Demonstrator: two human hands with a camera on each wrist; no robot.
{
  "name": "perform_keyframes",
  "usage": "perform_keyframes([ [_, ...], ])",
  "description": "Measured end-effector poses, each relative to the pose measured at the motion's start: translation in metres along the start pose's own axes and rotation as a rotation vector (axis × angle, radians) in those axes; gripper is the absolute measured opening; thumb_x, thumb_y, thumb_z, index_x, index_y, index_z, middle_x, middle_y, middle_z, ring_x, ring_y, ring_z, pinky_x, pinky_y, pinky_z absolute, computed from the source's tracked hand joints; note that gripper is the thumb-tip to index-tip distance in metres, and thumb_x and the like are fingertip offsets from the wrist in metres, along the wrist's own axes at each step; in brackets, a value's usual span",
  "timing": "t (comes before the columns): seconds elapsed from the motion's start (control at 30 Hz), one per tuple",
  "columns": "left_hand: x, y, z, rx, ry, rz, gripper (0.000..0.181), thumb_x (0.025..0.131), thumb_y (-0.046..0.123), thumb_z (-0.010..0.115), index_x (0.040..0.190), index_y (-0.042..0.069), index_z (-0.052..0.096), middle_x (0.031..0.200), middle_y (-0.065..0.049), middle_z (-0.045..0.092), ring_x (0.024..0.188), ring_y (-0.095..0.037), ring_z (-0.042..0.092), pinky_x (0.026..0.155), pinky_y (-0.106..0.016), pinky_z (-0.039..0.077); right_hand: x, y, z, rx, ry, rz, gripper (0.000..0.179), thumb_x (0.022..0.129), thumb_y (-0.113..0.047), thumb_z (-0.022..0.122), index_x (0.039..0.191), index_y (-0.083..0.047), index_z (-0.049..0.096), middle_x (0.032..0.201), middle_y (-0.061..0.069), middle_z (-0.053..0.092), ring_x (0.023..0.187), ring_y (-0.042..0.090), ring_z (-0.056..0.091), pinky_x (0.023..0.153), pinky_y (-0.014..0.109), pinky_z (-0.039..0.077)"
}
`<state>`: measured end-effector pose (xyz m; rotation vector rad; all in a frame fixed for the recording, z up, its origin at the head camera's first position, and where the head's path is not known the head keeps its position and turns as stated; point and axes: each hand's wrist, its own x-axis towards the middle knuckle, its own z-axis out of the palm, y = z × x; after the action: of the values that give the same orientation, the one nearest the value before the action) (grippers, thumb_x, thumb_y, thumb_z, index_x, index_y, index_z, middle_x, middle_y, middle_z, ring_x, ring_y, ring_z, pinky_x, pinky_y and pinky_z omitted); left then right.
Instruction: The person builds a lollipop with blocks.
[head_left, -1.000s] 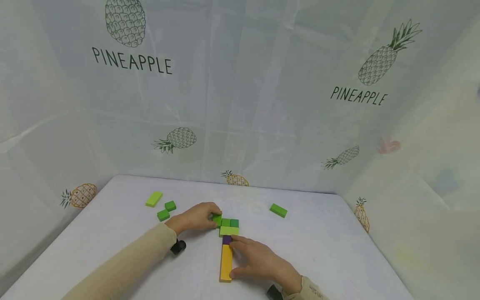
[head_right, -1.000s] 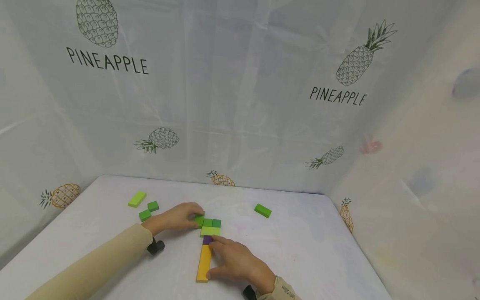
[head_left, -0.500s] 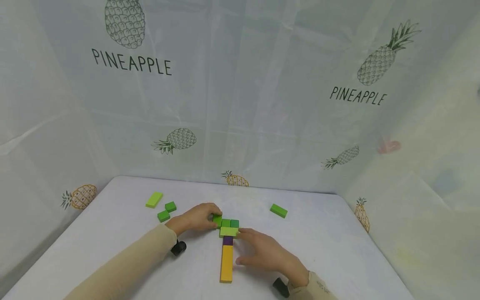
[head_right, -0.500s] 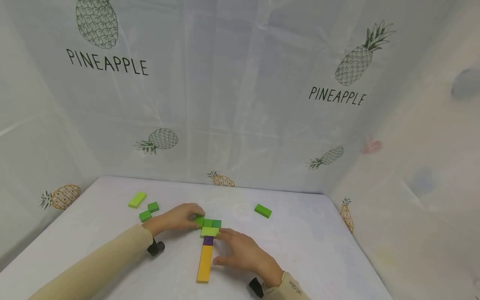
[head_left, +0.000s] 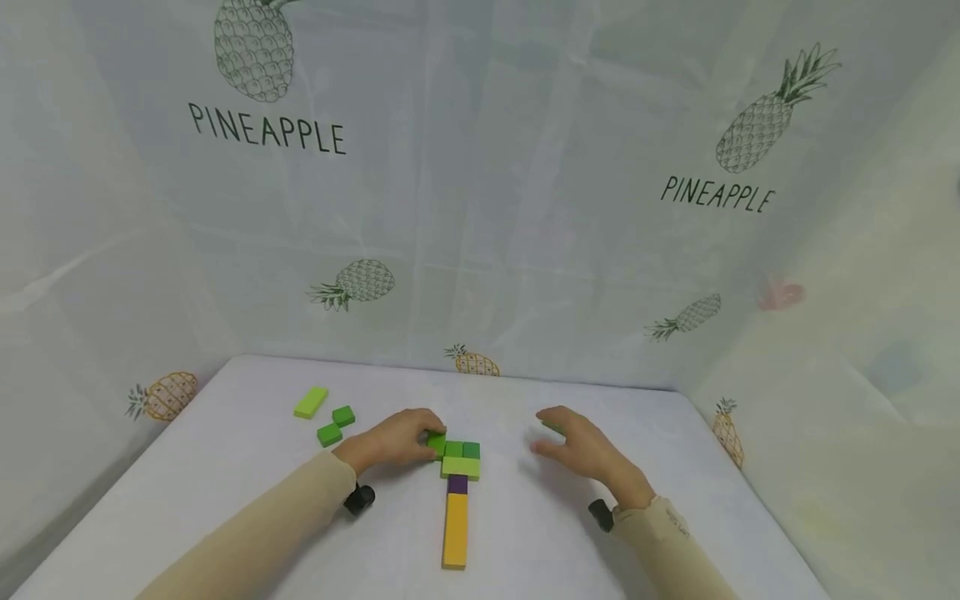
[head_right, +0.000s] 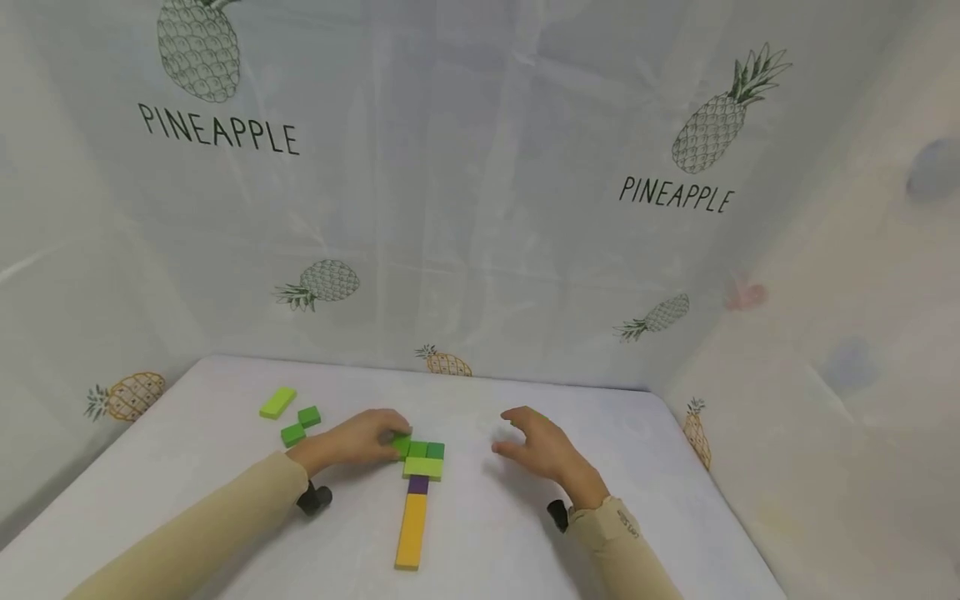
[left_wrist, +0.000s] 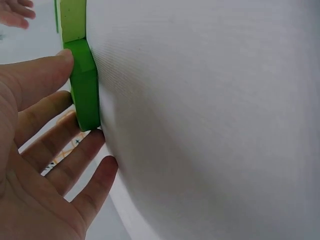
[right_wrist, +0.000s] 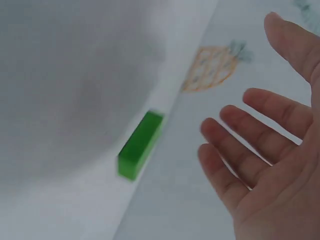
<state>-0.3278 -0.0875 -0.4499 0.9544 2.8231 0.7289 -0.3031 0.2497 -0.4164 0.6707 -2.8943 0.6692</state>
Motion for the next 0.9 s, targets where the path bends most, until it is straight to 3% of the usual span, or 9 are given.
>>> perform_keyframes([
  [0.4, 0.002, -0.002, 0.0, 0.003, 0.005, 0.003, 0.039, 0.085, 0.022, 0.072, 0.121, 0.009, 0.064, 0.123, -0.004, 0.059, 0.118, -0.024, 0.052, 0.103, -0.041, 0.04, 0.024, 0.067, -0.01, -0.025, -0.019, 0.154, 0.059, 0.087, -0.038, 0.069, 0.132, -0.005, 0.054, 0.137, 0.016, 0.05, 0.129, 0.038, 0.042, 0.103, 0.056, 0.035],
  [0.73, 0.002, -0.002, 0.002, -0.001, 0.0, 0.011, 0.04, 0.085, 0.021, 0.072, 0.122, 0.008, 0.064, 0.123, -0.004, 0.06, 0.118, -0.024, 0.053, 0.103, -0.041, 0.04, 0.026, 0.086, -0.007, -0.052, -0.071, 0.193, 0.057, 0.087, -0.034, 0.07, 0.131, -0.001, 0.055, 0.134, 0.021, 0.051, 0.128, 0.042, 0.042, 0.104, 0.056, 0.033],
  [0.9, 0.001, -0.002, 0.001, 0.003, 0.01, 0.011, 0.039, 0.084, 0.019, 0.073, 0.121, 0.007, 0.065, 0.122, -0.005, 0.06, 0.117, -0.025, 0.053, 0.102, -0.042, 0.041, 0.026, 0.086, -0.005, -0.053, -0.087, 0.18, 0.056, 0.087, -0.033, 0.07, 0.131, -0.001, 0.055, 0.126, 0.018, 0.058, 0.118, 0.037, 0.051, 0.098, 0.053, 0.04],
])
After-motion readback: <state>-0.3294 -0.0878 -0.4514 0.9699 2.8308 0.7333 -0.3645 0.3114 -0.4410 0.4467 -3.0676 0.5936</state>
